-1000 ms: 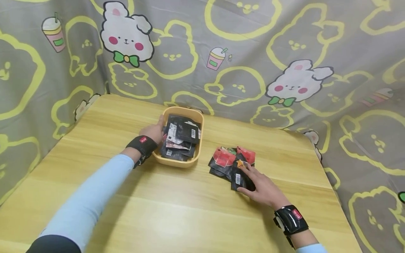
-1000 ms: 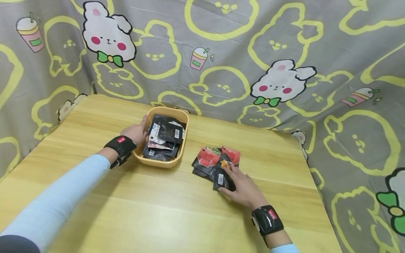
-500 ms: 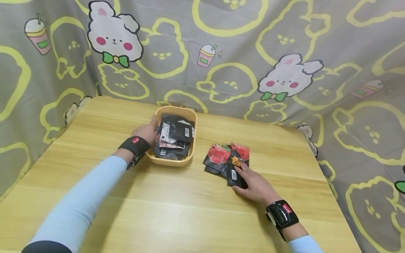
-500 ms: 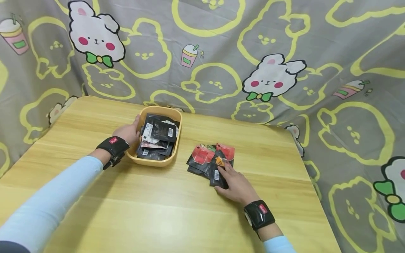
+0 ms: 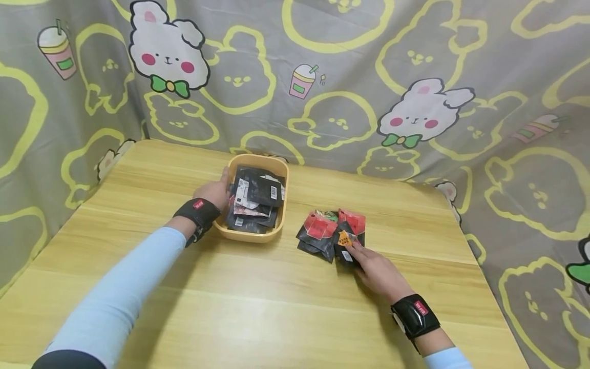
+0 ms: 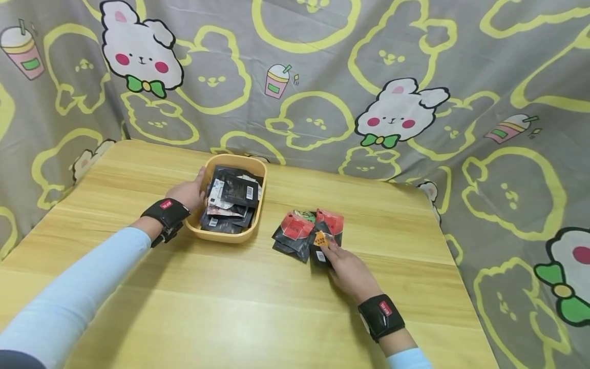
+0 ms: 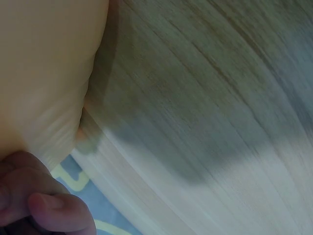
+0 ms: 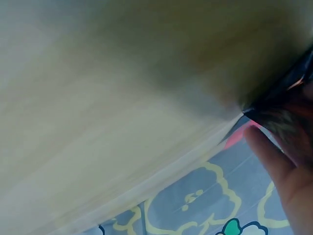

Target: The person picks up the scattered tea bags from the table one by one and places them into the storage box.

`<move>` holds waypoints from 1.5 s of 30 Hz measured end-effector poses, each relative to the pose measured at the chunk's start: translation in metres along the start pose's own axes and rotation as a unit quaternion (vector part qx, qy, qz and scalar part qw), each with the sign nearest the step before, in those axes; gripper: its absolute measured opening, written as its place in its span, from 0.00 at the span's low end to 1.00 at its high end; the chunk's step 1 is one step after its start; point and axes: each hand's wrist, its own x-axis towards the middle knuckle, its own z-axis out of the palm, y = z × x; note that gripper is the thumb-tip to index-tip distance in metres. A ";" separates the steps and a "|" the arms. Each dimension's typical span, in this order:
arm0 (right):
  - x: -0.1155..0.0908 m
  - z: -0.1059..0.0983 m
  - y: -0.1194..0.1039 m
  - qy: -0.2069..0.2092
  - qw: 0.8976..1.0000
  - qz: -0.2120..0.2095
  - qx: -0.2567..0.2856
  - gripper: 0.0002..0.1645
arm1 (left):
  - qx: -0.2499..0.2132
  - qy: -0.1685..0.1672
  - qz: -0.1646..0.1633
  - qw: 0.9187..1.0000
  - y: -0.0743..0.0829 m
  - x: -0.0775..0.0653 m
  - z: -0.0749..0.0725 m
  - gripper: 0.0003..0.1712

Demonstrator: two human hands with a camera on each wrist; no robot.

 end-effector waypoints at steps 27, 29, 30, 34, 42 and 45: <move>0.173 -0.051 -0.135 0.058 0.992 -0.107 -0.034 0.27 | -0.011 0.008 -0.010 1.000 0.002 -0.005 -0.002 0.40; 0.178 -0.050 -0.144 0.056 0.991 -0.113 -0.042 0.27 | -0.013 0.008 -0.007 1.000 0.000 -0.004 -0.001 0.40; 0.181 -0.049 -0.148 0.055 0.991 -0.115 -0.046 0.26 | -0.014 0.009 -0.006 1.000 -0.002 -0.004 -0.001 0.40; 0.187 -0.047 -0.153 0.006 0.992 -0.122 -0.021 0.32 | -0.018 0.015 0.003 1.000 -0.006 0.001 0.005 0.41; 0.174 -0.053 -0.128 -0.088 0.990 -0.069 0.088 0.56 | -0.009 0.018 0.000 1.000 -0.006 0.002 0.009 0.40; 0.164 -0.057 -0.112 -0.080 0.990 -0.039 0.109 0.54 | -0.015 0.020 0.002 1.000 -0.007 0.002 0.007 0.40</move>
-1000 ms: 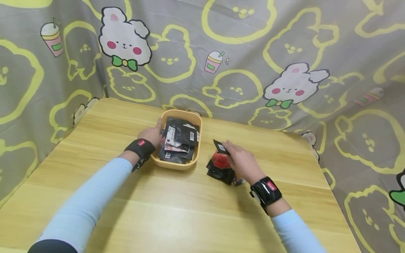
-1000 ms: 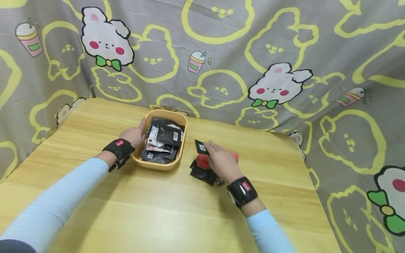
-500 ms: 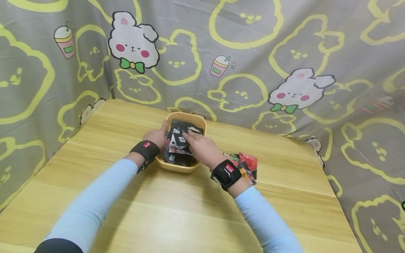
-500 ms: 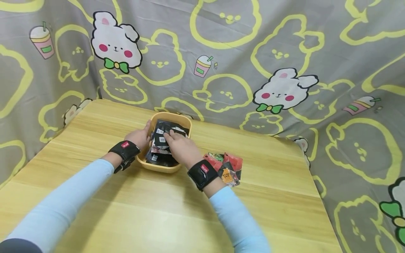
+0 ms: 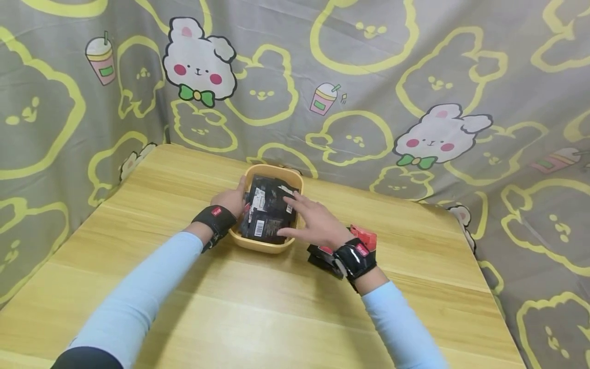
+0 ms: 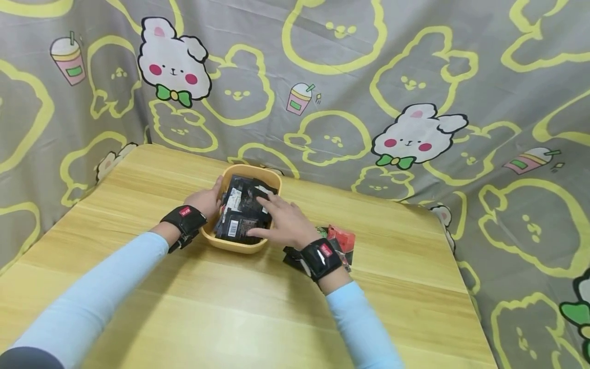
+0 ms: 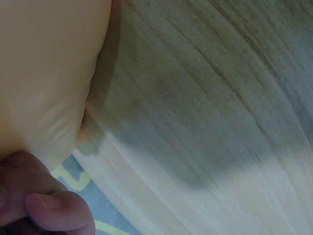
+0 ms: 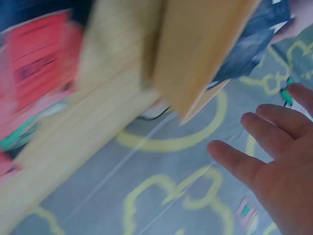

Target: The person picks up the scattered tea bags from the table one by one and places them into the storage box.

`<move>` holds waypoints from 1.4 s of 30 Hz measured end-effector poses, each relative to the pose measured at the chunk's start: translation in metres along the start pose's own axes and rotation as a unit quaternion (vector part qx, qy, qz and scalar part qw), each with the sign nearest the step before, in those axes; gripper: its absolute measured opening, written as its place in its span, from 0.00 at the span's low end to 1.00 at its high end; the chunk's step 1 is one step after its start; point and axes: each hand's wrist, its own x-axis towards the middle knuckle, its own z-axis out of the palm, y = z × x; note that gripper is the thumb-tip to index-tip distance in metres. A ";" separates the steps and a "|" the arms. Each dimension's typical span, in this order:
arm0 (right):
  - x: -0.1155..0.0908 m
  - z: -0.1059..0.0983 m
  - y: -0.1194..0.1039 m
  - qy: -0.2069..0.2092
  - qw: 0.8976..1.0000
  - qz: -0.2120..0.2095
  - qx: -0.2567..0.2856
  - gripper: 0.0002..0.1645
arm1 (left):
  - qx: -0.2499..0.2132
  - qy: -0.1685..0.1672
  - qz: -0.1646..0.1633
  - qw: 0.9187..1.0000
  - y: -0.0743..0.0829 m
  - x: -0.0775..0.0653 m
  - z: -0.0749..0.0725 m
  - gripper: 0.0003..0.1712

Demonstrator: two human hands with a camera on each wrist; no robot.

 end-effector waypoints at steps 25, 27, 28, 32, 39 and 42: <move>-0.059 0.051 0.077 -0.040 0.996 0.073 -0.034 0.45 | -0.016 -0.012 -0.005 1.000 0.003 -0.015 -0.012 0.39; -0.060 0.050 0.076 -0.043 0.995 0.077 -0.039 0.44 | -0.013 -0.010 -0.004 1.000 0.004 -0.015 -0.012 0.39; -0.060 0.050 0.076 -0.043 0.995 0.078 -0.043 0.42 | -0.011 -0.009 -0.005 1.000 0.004 -0.015 -0.011 0.39; -0.062 0.050 0.074 -0.028 0.995 0.077 -0.063 0.37 | -0.004 -0.003 -0.001 1.000 0.005 -0.015 -0.011 0.39; -0.065 0.043 0.071 0.087 0.990 0.038 -0.101 0.26 | 0.001 -0.003 0.003 1.000 0.008 -0.015 -0.013 0.39; -0.061 0.032 0.070 0.128 0.987 0.037 -0.090 0.24 | 0.003 -0.004 0.002 1.000 0.011 -0.013 -0.013 0.39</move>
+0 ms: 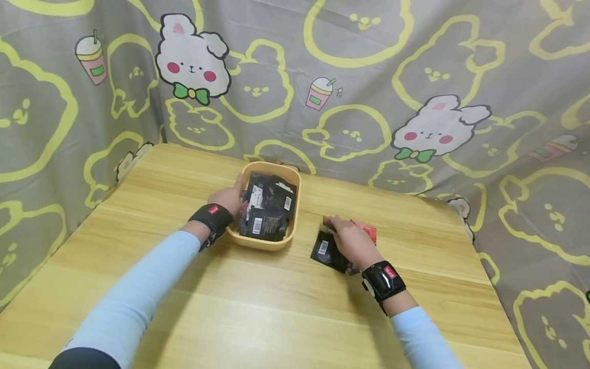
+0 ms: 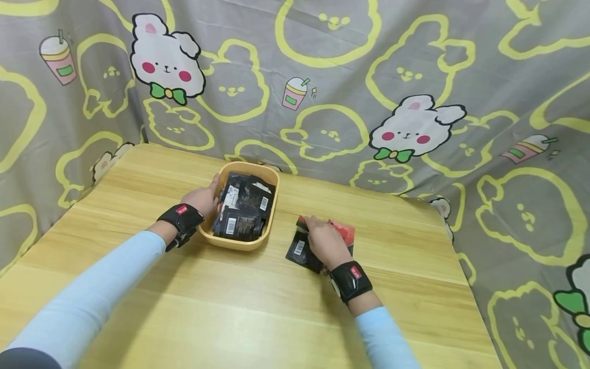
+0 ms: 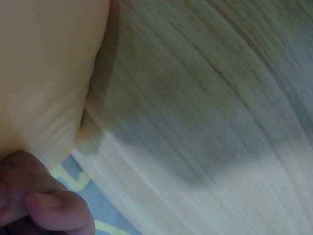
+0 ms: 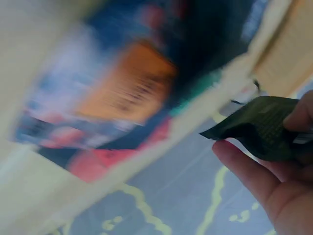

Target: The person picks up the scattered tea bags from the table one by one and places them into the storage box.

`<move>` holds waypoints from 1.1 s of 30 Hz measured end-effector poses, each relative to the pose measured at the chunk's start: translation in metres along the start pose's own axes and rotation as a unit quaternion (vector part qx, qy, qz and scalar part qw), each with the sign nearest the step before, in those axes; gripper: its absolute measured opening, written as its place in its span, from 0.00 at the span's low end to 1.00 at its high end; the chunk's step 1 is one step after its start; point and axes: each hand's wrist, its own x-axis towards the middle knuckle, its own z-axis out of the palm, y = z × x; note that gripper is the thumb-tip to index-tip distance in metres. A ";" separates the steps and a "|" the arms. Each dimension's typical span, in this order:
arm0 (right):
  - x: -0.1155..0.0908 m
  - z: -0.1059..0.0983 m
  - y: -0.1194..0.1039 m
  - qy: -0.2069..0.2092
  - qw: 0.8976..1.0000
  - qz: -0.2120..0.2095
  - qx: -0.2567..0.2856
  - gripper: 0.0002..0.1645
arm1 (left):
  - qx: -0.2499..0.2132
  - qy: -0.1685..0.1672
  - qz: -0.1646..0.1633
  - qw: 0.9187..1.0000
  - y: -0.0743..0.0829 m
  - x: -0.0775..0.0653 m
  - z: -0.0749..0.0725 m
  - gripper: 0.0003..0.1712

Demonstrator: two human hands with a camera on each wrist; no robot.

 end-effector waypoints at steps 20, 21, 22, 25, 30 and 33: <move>0.121 -0.014 -0.086 0.021 0.995 -0.093 -0.007 0.28 | 0.004 0.006 -0.006 1.000 -0.006 0.008 0.009 0.40; 0.123 -0.013 -0.087 0.002 0.996 -0.087 0.000 0.30 | 0.005 0.004 -0.003 1.000 -0.006 0.008 0.009 0.40; 0.125 -0.011 -0.088 -0.019 0.997 -0.080 0.005 0.33 | 0.005 0.002 -0.001 1.000 -0.005 0.008 0.009 0.41; 0.124 -0.008 -0.088 -0.076 0.995 -0.056 0.023 0.43 | 0.001 -0.005 0.001 1.000 -0.002 0.007 0.008 0.41; 0.114 -0.010 -0.083 -0.090 0.994 -0.050 0.043 0.47 | -0.017 -0.009 -0.003 1.000 -0.002 0.004 0.003 0.40; 0.108 -0.011 -0.079 -0.097 0.993 -0.055 0.050 0.48 | -0.024 -0.006 -0.006 1.000 -0.006 0.002 0.001 0.40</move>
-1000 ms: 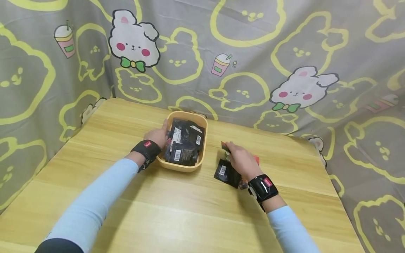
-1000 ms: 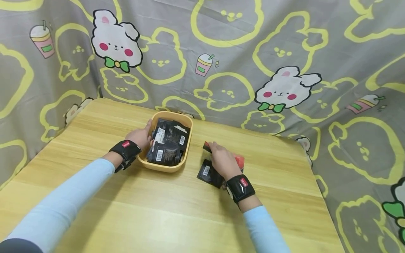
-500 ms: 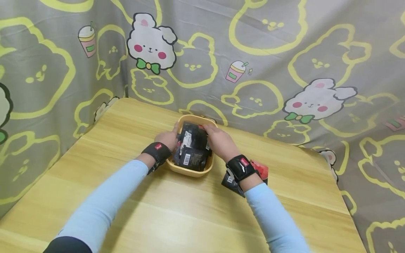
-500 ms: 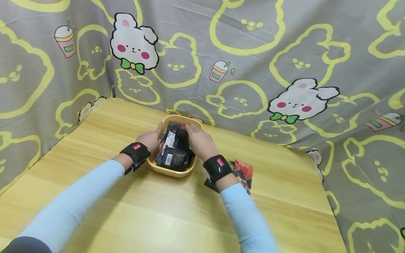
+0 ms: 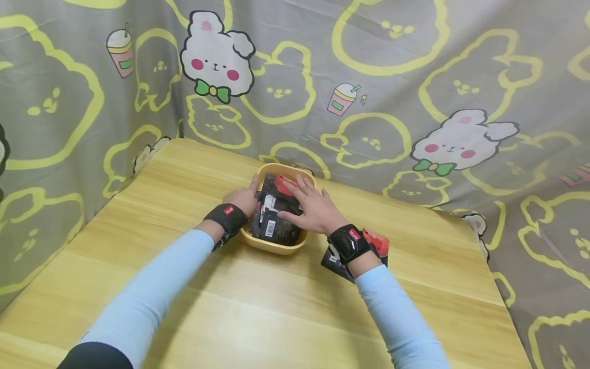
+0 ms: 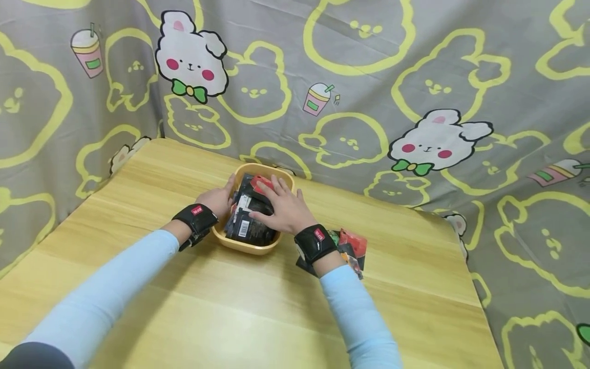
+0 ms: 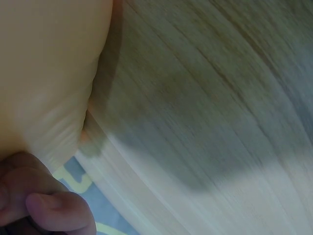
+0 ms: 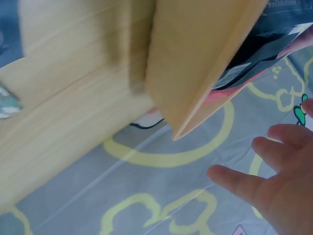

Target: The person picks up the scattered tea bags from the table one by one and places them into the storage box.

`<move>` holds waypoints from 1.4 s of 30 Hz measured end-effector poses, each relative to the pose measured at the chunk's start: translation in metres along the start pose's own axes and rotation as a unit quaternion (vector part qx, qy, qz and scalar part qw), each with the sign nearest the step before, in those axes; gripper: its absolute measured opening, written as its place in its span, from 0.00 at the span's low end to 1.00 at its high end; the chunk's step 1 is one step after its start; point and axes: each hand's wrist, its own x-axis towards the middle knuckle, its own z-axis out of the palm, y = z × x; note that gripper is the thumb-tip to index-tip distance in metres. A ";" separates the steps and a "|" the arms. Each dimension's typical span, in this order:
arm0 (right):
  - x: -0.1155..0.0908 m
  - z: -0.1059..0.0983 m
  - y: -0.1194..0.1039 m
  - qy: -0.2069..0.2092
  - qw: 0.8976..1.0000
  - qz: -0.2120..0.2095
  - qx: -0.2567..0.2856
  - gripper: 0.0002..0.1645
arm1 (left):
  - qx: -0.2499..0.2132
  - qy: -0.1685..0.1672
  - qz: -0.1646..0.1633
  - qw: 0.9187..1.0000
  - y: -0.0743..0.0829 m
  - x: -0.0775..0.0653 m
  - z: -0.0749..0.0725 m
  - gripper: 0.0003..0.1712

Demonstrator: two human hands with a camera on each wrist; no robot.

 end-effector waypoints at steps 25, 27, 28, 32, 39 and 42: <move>-0.154 0.008 0.141 -0.022 0.983 0.181 0.008 0.48 | 0.001 -0.012 0.003 1.000 0.005 -0.002 -0.003 0.41; -0.160 0.012 0.144 -0.025 0.982 0.186 0.015 0.48 | 0.001 -0.013 0.002 1.000 0.006 0.000 -0.002 0.42; -0.161 0.014 0.145 -0.025 0.982 0.188 0.019 0.48 | -0.001 -0.013 0.001 1.000 0.006 0.000 -0.002 0.41; -0.164 0.020 0.147 -0.021 0.981 0.192 0.027 0.47 | 0.002 -0.005 0.000 1.000 0.006 -0.001 -0.002 0.40; -0.165 0.029 0.140 -0.009 0.984 0.177 0.029 0.45 | 0.018 -0.010 -0.001 1.000 0.005 0.000 -0.001 0.39; -0.161 0.032 0.130 -0.004 0.987 0.160 0.031 0.46 | 0.024 -0.011 -0.001 1.000 0.005 0.002 0.000 0.40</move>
